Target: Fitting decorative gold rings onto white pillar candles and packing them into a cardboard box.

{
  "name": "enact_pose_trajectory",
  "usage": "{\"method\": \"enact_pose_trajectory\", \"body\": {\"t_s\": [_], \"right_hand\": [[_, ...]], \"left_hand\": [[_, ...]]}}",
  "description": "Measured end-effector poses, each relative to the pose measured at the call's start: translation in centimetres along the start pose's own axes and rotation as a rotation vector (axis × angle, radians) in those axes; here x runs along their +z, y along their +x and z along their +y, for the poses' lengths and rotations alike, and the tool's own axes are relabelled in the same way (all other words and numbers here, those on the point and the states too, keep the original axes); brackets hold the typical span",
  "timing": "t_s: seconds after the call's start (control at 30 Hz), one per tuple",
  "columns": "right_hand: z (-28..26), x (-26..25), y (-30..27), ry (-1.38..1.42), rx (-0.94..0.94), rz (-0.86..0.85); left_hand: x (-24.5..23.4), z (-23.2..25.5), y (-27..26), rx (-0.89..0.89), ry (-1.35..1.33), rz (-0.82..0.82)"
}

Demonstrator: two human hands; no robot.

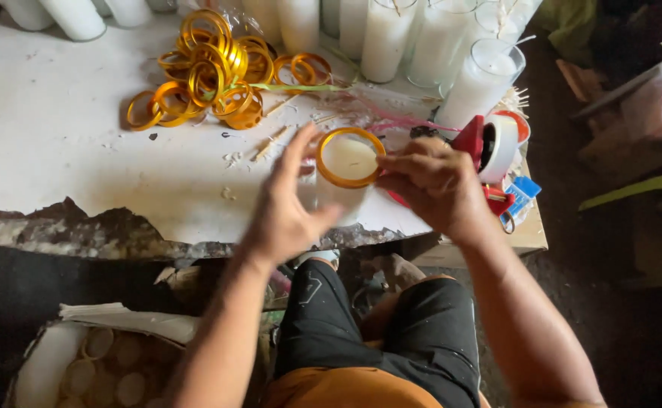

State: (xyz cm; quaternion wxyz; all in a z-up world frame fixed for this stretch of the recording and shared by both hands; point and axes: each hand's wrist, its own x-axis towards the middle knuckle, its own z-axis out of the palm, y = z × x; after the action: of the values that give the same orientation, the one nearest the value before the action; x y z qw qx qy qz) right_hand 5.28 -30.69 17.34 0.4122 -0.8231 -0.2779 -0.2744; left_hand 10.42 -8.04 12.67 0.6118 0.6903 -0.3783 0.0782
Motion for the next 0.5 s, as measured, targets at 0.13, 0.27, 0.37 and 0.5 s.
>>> {"method": "enact_pose_trajectory", "body": {"t_s": [0.13, 0.27, 0.37, 0.5], "right_hand": [[-3.3, 1.9, -1.0, -0.127, 0.081, 0.105], [-2.5, 1.3, -4.2, -0.309, 0.265, 0.24], [-4.2, 1.6, -4.6, -0.239, 0.224, 0.248], [-4.6, 1.5, -5.2, -0.273, 0.19, 0.272]], "left_hand": [[3.8, 0.3, -0.3, -0.026, 0.294, 0.249], [4.7, -0.7, 0.1, -0.037, 0.326, 0.284], [4.2, -0.9, 0.3, -0.025, 0.309, 0.249], [3.7, -1.8, 0.2, -0.019, 0.296, 0.223]]}}
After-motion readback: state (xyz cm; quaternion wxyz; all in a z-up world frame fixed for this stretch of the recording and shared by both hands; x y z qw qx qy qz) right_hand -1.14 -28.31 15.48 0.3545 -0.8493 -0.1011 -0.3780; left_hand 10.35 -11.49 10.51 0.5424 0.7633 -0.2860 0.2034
